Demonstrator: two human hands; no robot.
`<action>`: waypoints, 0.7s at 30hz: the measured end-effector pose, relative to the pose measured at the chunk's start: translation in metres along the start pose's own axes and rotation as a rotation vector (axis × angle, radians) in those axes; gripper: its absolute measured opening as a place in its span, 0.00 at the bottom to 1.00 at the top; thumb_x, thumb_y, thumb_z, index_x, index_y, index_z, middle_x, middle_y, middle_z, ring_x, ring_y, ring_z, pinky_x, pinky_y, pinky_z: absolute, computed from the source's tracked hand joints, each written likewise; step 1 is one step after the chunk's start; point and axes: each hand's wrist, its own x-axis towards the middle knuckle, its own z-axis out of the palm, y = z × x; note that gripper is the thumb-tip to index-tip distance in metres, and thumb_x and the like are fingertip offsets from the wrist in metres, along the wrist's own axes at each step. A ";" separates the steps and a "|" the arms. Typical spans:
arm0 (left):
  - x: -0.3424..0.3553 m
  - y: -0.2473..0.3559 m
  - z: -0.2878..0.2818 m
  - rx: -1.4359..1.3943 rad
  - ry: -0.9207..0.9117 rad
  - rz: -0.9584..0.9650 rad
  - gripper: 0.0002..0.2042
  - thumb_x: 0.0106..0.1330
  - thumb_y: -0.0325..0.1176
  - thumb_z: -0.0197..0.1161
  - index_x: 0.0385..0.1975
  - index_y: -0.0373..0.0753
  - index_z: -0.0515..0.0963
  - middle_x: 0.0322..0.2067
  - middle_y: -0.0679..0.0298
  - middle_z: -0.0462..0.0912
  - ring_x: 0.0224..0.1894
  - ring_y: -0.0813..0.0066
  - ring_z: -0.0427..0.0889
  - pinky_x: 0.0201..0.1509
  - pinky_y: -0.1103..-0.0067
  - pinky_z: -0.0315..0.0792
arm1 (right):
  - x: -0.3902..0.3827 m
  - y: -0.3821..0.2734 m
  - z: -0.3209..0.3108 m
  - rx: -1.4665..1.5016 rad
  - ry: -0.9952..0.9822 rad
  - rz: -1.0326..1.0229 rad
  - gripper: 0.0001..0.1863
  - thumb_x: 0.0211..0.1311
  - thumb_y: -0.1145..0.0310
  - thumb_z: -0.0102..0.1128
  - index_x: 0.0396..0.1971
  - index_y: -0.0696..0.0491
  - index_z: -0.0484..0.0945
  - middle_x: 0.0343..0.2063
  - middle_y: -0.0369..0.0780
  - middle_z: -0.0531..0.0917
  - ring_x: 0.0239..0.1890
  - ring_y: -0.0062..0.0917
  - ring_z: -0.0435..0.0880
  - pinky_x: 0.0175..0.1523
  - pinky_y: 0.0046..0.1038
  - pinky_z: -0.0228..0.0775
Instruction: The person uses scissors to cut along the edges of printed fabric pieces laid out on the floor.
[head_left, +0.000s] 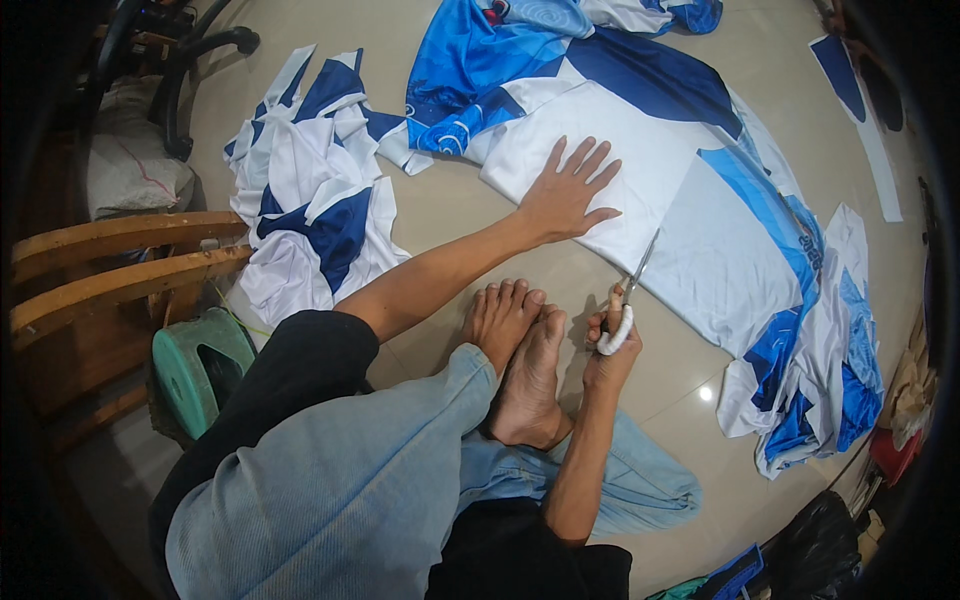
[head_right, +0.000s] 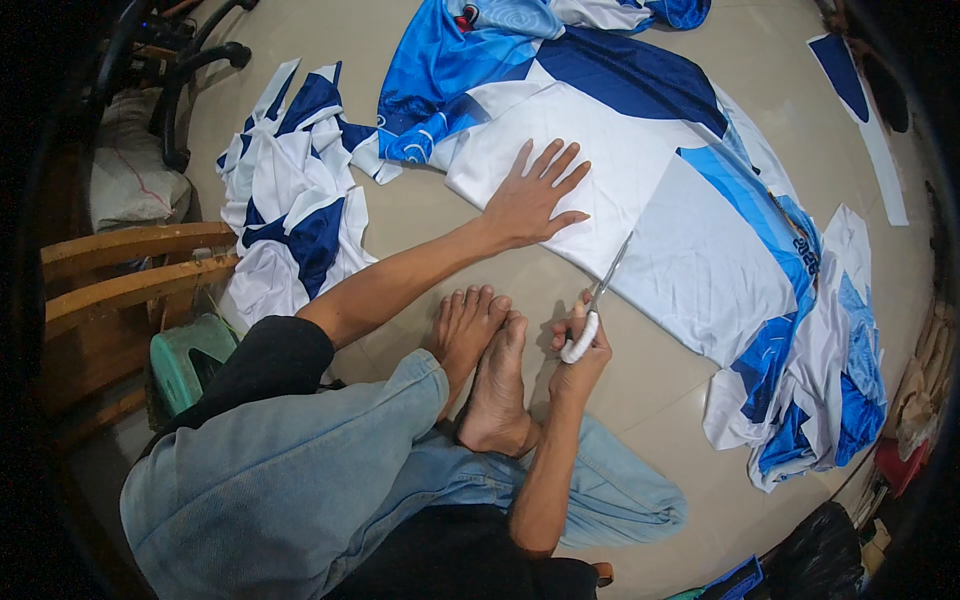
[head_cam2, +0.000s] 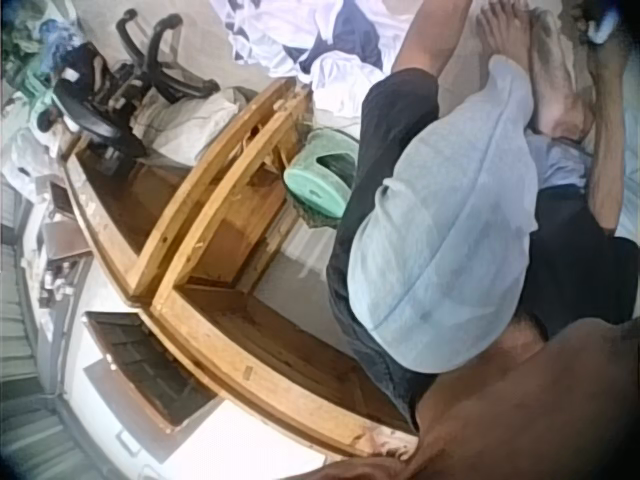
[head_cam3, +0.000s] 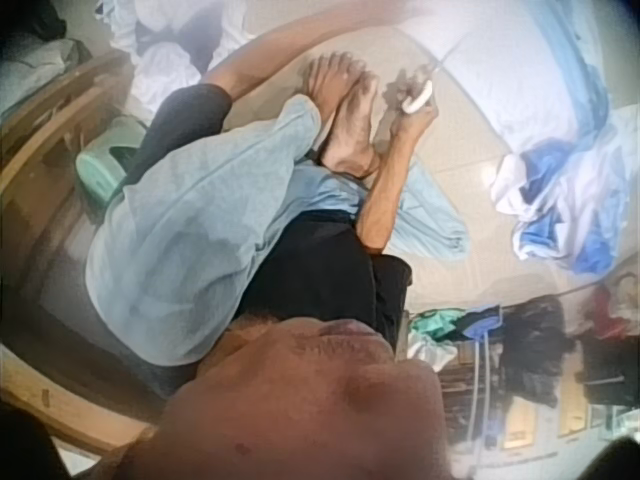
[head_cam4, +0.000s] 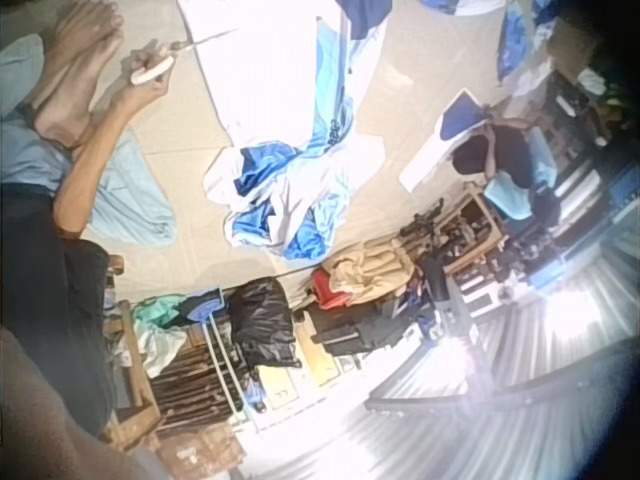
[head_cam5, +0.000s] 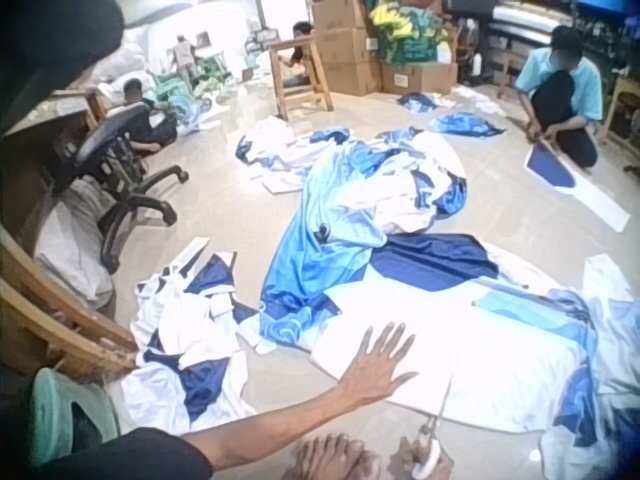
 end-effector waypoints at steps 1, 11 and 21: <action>-0.001 -0.002 -0.001 0.004 -0.004 -0.003 0.35 0.70 0.63 0.45 0.68 0.42 0.65 0.70 0.53 0.62 0.72 0.52 0.56 0.74 0.48 0.45 | 0.001 -0.001 -0.001 0.040 -0.025 0.010 0.22 0.69 0.59 0.61 0.56 0.56 0.78 0.21 0.33 0.75 0.18 0.12 0.69 0.22 0.15 0.56; 0.001 0.002 -0.003 -0.031 -0.053 -0.017 0.36 0.71 0.64 0.43 0.70 0.43 0.61 0.72 0.54 0.57 0.74 0.52 0.54 0.73 0.48 0.46 | 0.030 -0.016 0.016 0.063 0.032 -0.003 0.19 0.67 0.62 0.64 0.53 0.55 0.80 0.20 0.33 0.75 0.18 0.12 0.69 0.22 0.14 0.59; 0.001 0.002 -0.002 -0.032 0.007 -0.004 0.35 0.70 0.63 0.46 0.67 0.42 0.66 0.70 0.53 0.62 0.72 0.52 0.57 0.74 0.49 0.45 | 0.035 -0.010 0.015 0.006 0.072 0.005 0.20 0.63 0.58 0.69 0.50 0.55 0.81 0.19 0.32 0.75 0.17 0.12 0.69 0.21 0.14 0.58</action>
